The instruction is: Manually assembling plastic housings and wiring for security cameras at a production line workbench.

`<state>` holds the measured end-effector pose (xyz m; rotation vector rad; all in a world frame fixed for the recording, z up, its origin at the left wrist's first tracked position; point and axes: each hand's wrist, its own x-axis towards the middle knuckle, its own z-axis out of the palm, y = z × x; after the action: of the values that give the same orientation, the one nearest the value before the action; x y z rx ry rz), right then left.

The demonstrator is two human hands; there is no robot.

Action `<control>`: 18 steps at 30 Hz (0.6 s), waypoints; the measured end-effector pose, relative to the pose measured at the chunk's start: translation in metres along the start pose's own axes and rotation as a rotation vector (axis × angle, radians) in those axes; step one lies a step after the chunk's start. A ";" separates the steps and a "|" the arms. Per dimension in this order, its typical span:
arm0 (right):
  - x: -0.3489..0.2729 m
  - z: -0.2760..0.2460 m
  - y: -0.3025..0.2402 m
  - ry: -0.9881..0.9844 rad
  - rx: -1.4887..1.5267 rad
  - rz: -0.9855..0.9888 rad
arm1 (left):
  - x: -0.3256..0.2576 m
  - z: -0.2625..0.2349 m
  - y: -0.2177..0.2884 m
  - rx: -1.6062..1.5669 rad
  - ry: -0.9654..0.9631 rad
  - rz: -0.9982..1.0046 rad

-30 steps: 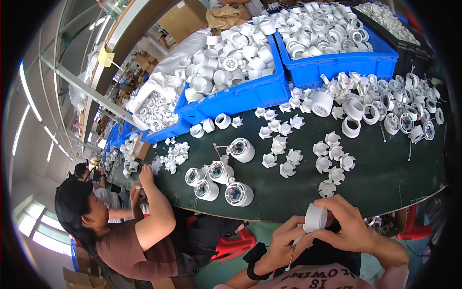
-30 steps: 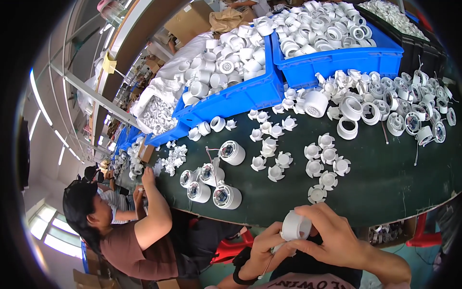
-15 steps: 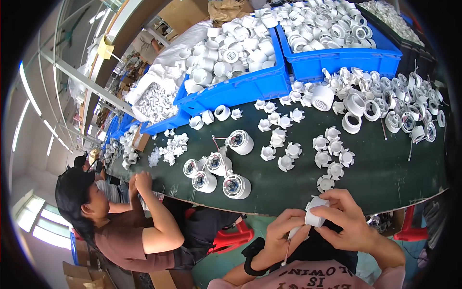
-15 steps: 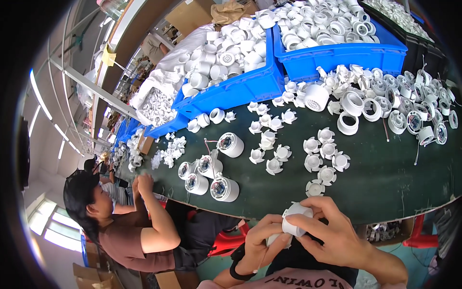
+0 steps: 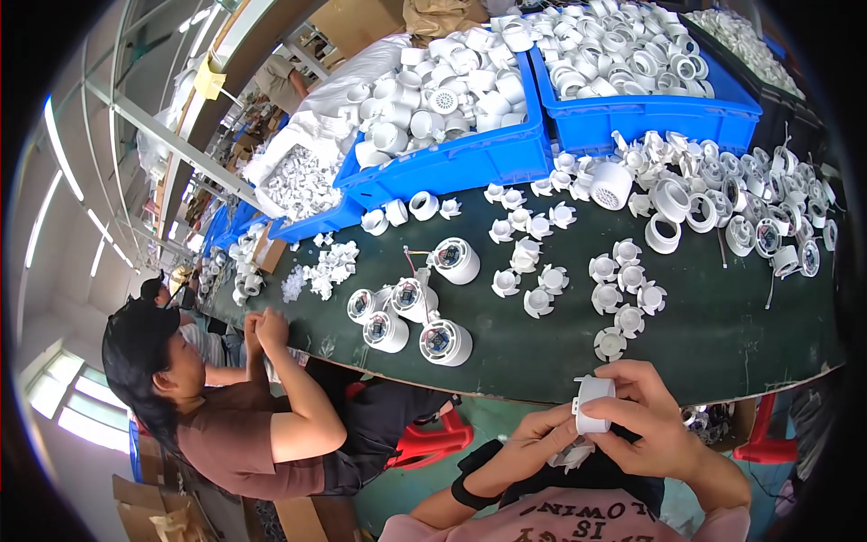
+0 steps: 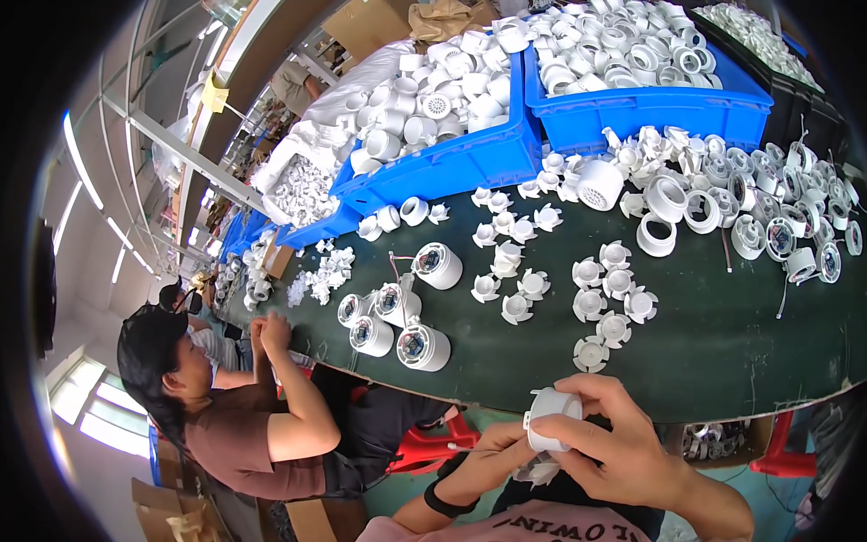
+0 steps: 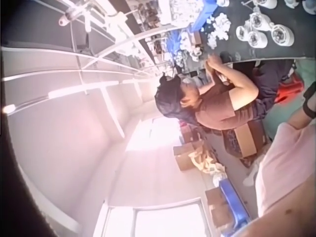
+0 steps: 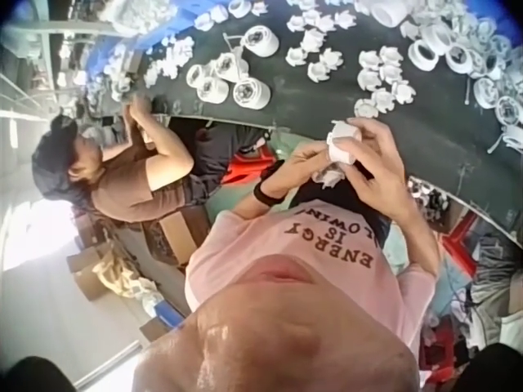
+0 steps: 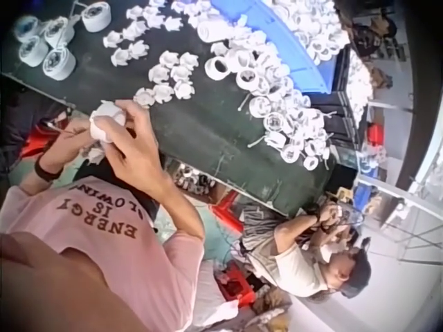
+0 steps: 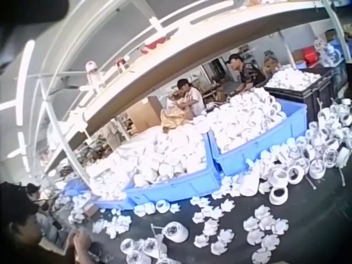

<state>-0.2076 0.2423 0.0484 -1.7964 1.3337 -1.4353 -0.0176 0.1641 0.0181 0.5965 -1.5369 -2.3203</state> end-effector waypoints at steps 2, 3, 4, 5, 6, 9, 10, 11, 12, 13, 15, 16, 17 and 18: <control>0.001 -0.002 0.002 -0.039 -0.068 -0.058 | 0.001 -0.001 -0.004 -0.106 -0.003 -0.048; 0.001 -0.002 0.003 -0.038 -0.068 -0.059 | 0.000 -0.002 -0.007 -0.213 -0.006 -0.099; 0.003 -0.003 0.004 -0.046 -0.070 -0.118 | -0.001 -0.004 -0.011 -0.211 -0.006 -0.098; 0.004 -0.003 0.004 -0.054 -0.074 -0.178 | -0.001 -0.007 -0.017 -0.214 0.000 -0.097; 0.004 -0.001 0.002 -0.054 -0.075 -0.178 | -0.001 -0.007 -0.016 -0.218 0.005 -0.099; 0.009 0.000 -0.005 -0.042 0.031 -0.070 | 0.000 0.000 -0.001 0.109 0.142 0.030; 0.008 -0.001 -0.005 -0.043 0.041 -0.069 | 0.002 -0.001 -0.002 0.111 0.149 0.025; 0.006 -0.003 -0.004 -0.083 0.108 0.093 | 0.004 -0.003 -0.006 0.286 0.182 0.155; 0.003 -0.003 -0.006 -0.121 0.164 0.253 | 0.005 -0.003 -0.007 0.458 0.204 0.295; 0.000 -0.002 -0.006 -0.121 0.162 0.251 | 0.003 -0.002 -0.005 0.458 0.204 0.298; -0.003 0.000 -0.005 -0.059 0.083 0.147 | -0.004 0.000 0.003 0.394 0.189 0.094; -0.004 -0.001 -0.004 -0.061 0.083 0.147 | -0.006 0.000 0.006 0.393 0.190 0.095; -0.005 -0.002 -0.002 -0.046 -0.005 0.135 | -0.009 -0.001 0.009 0.220 0.172 0.069; -0.005 -0.002 -0.001 -0.030 -0.093 0.119 | -0.010 -0.003 0.013 0.049 0.153 0.047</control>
<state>-0.2092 0.2478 0.0481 -1.7567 1.4882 -1.2981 -0.0069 0.1613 0.0313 0.7243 -1.5243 -2.1538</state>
